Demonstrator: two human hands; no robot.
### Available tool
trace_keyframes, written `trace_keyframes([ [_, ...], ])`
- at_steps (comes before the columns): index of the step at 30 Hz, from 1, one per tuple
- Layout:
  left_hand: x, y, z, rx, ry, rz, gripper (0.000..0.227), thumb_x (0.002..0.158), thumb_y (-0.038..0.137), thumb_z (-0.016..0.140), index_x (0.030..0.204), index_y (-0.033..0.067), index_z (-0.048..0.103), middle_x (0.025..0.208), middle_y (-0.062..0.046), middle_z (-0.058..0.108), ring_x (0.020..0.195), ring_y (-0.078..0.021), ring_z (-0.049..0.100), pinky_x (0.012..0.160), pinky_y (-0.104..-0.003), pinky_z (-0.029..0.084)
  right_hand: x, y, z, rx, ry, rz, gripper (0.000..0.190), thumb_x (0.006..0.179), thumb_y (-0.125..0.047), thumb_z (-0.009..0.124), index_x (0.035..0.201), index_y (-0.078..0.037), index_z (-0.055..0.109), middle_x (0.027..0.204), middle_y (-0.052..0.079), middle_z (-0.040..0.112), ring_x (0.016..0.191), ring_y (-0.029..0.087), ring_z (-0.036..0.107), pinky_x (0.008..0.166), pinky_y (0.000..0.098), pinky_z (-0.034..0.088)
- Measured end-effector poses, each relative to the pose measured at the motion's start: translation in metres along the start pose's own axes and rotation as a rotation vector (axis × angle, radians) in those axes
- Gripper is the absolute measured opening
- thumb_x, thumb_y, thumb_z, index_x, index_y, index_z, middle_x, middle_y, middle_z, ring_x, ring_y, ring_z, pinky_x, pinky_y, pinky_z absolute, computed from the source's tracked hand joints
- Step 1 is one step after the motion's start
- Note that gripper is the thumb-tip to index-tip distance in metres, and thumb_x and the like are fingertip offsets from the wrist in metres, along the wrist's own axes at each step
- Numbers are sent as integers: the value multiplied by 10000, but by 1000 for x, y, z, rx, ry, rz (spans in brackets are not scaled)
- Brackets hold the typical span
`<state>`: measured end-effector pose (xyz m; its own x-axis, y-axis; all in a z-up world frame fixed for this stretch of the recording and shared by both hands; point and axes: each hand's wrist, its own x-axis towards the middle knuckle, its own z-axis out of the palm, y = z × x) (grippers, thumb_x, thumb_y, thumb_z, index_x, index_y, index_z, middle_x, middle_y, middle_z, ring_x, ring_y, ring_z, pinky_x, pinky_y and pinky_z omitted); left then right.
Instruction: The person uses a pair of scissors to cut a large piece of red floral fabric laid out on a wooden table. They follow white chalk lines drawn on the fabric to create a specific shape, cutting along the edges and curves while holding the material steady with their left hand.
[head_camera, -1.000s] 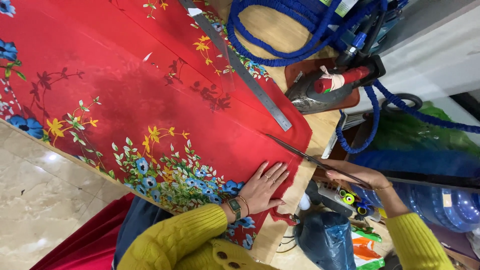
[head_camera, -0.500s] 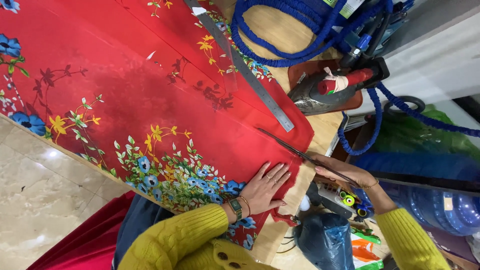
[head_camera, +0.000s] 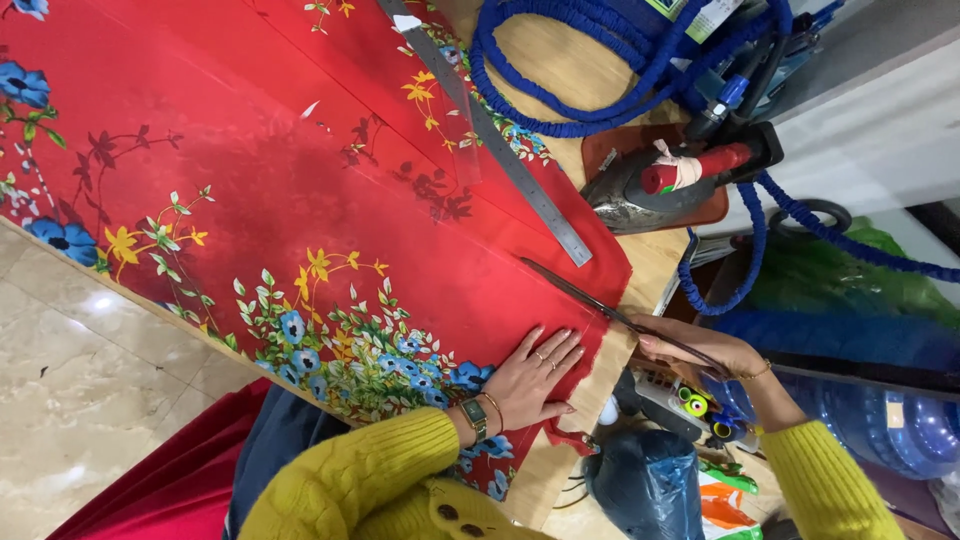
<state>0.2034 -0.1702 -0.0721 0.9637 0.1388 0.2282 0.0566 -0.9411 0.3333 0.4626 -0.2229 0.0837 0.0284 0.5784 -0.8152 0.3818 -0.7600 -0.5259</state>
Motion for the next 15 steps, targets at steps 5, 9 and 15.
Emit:
trace_keyframes([
  [5, 1, 0, -3, -13, -11, 0, 966, 874, 713, 433, 1601, 94, 290, 1697, -114, 243, 1596, -246, 160, 1315, -540, 62, 3, -6, 0, -15, -7, -34, 877, 876, -662, 546, 1595, -180, 404, 1386, 203, 622, 1180, 293, 597, 945, 502, 515],
  [9, 1, 0, -2, 21, -6, -4, 971, 860, 707, 463, 1603, 108, 283, 1708, -101, 219, 1600, -245, 153, 1318, -541, 66, 7, -14, 0, -33, -18, -69, 854, 884, -654, 534, 1588, -183, 425, 1359, 193, 649, 1142, 261, 606, 925, 473, 526],
  [15, 1, 0, -1, 51, -60, -2, 949, 894, 719, 418, 1611, 119, 261, 1721, -97, 174, 1605, -247, 111, 1312, -541, 34, 8, -41, 16, -29, 41, -58, 936, 871, -664, 586, 1570, -72, 392, 1521, 278, 505, 1397, 419, 500, 1055, 548, 481],
])
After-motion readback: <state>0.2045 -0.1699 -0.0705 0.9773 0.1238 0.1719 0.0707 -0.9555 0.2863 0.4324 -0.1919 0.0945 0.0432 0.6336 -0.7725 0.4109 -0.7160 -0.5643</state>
